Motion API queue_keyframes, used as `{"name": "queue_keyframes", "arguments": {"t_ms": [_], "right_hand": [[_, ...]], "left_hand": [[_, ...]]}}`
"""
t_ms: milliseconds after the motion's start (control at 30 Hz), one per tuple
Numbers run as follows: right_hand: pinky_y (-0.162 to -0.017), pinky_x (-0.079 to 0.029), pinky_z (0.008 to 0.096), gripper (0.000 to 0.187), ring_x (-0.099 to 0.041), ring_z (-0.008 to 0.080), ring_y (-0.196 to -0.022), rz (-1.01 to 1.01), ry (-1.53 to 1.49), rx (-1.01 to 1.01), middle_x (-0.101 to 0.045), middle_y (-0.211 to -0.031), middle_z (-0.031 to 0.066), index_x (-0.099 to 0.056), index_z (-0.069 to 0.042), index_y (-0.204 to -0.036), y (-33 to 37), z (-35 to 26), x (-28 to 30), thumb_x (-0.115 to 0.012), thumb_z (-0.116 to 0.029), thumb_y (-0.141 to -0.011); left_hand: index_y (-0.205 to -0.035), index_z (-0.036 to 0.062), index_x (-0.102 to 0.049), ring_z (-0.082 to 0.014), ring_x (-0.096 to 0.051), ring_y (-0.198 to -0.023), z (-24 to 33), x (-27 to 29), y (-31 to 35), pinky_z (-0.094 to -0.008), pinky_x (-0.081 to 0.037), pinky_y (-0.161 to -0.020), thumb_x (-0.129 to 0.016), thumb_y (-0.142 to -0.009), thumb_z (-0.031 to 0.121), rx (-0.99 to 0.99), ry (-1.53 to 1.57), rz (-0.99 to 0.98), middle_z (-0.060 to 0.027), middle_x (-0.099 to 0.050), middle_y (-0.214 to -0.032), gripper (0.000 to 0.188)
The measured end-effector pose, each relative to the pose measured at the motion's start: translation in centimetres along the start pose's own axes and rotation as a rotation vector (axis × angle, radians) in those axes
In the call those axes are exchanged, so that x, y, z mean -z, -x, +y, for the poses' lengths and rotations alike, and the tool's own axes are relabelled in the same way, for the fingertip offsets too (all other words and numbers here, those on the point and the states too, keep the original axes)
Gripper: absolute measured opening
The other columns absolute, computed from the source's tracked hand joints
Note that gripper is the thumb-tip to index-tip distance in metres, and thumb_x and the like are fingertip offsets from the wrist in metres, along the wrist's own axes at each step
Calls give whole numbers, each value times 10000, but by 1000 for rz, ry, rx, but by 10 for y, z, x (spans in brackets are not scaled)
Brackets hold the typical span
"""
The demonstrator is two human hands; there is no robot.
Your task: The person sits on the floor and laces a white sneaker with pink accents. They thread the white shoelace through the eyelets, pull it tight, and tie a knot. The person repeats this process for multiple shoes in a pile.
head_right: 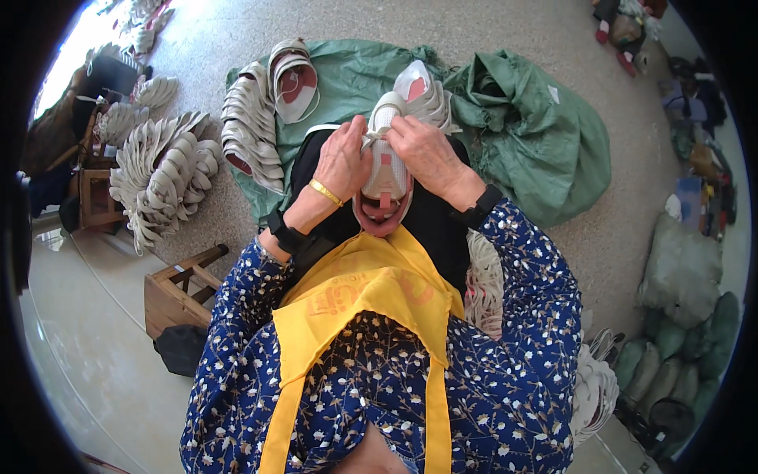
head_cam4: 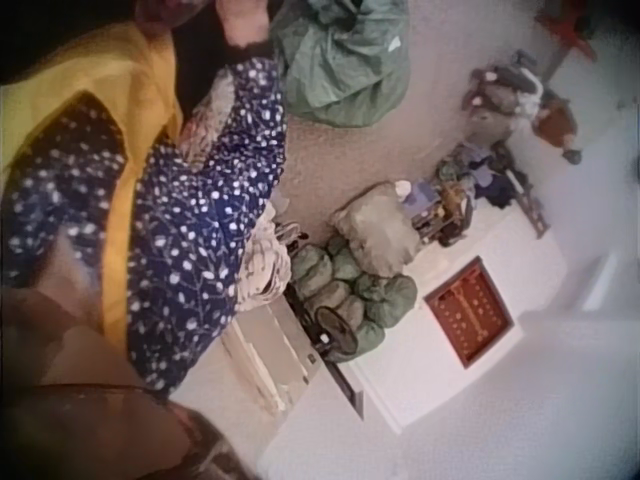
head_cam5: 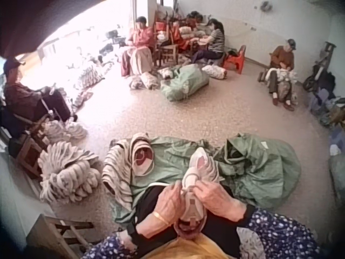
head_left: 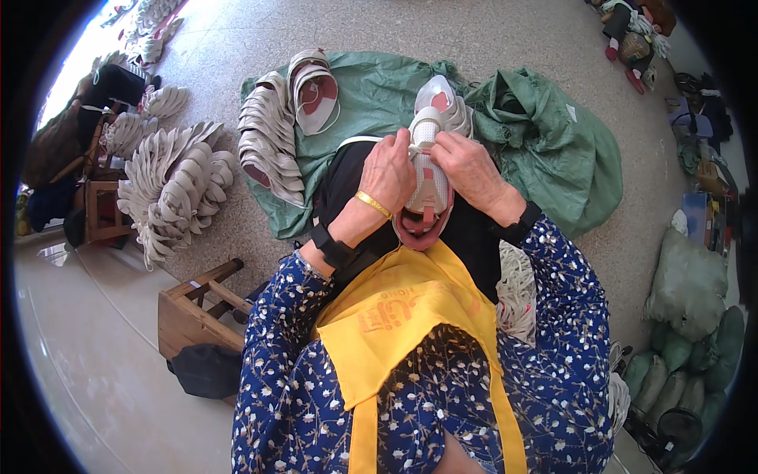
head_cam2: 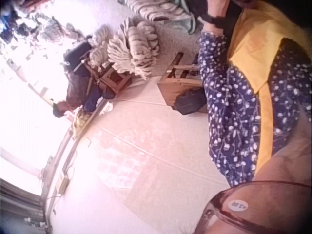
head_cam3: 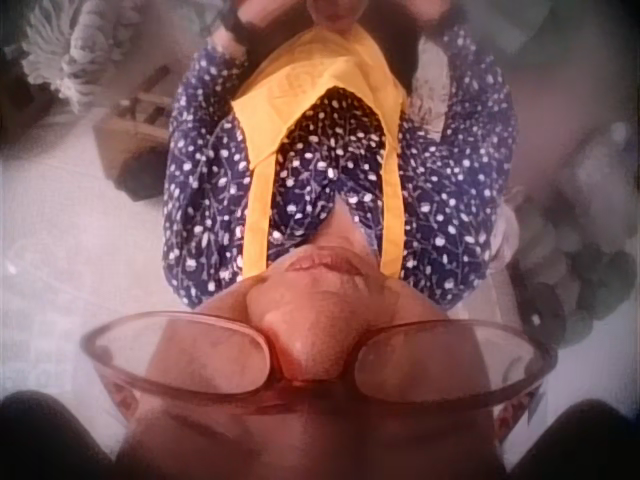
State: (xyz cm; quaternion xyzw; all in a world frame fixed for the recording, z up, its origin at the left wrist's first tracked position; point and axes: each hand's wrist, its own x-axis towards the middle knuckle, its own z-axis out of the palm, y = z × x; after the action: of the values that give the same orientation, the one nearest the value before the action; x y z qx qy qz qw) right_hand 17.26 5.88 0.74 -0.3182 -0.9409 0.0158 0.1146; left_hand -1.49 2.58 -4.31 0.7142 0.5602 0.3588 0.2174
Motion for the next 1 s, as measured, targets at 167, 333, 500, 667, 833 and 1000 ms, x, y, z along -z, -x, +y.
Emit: {"name": "queue_keyframes", "arguments": {"t_ms": [167, 333, 500, 667, 833, 1000], "right_hand": [[-789, -545, 365, 110, -617, 259, -917, -3, -26, 44, -577, -956, 95, -623, -32, -922, -2, -4, 5, -620, -57, -816], [-713, -538, 411, 77, -654, 324, -820, 95, -474, -151, -608, -876, 132, -572, -15, -908, -2, -46, 25, -628, -10, -856], [-673, -531, 470, 78, -681, 383, -777, 165, -537, -416, -659, -815, 180, -583, -12, -921, -10, -44, 4, -647, -48, -895], [-703, -537, 489, 117, -678, 394, -821, 111, -318, -461, -668, -863, 177, -625, -21, -887, -18, -39, -17, -683, -122, -882], [-714, -541, 495, 126, -679, 390, -832, 56, -205, -512, -666, -882, 167, -662, -30, -886, -21, -40, -21, -682, -155, -887], [-714, -545, 484, 115, -682, 381, -832, 111, -238, -486, -668, -882, 161, -693, -42, -881, -15, -42, -21, -687, -156, -891]], "left_hand": [[-1048, 6, -501, -443, -582, -920, 2, -3, 3, -523, -474, -796, -629, -820, 35, 5, -49, 84, -226, -567, -930, 263], [-1051, 4, -504, -442, -581, -922, -2, -2, 4, -517, -474, -803, -616, -834, 31, 43, -21, 57, -227, -565, -930, 246], [-1054, -9, -498, -449, -583, -930, -1, 0, 5, -520, -475, -808, -593, -839, 13, 31, 15, 46, -241, -576, -943, 236], [-1047, -34, -492, -457, -589, -946, -3, 1, 4, -521, -481, -829, -564, -854, 3, 14, 21, 21, -263, -591, -959, 209], [-1032, -49, -491, -461, -592, -948, -3, 0, 4, -523, -485, -831, -547, -875, 16, 11, -13, -1, -273, -598, -961, 179], [-1015, -42, -491, -462, -594, -944, -1, 1, 4, -527, -483, -814, -542, -877, 19, 19, 2, -28, -277, -601, -964, 159]]}}
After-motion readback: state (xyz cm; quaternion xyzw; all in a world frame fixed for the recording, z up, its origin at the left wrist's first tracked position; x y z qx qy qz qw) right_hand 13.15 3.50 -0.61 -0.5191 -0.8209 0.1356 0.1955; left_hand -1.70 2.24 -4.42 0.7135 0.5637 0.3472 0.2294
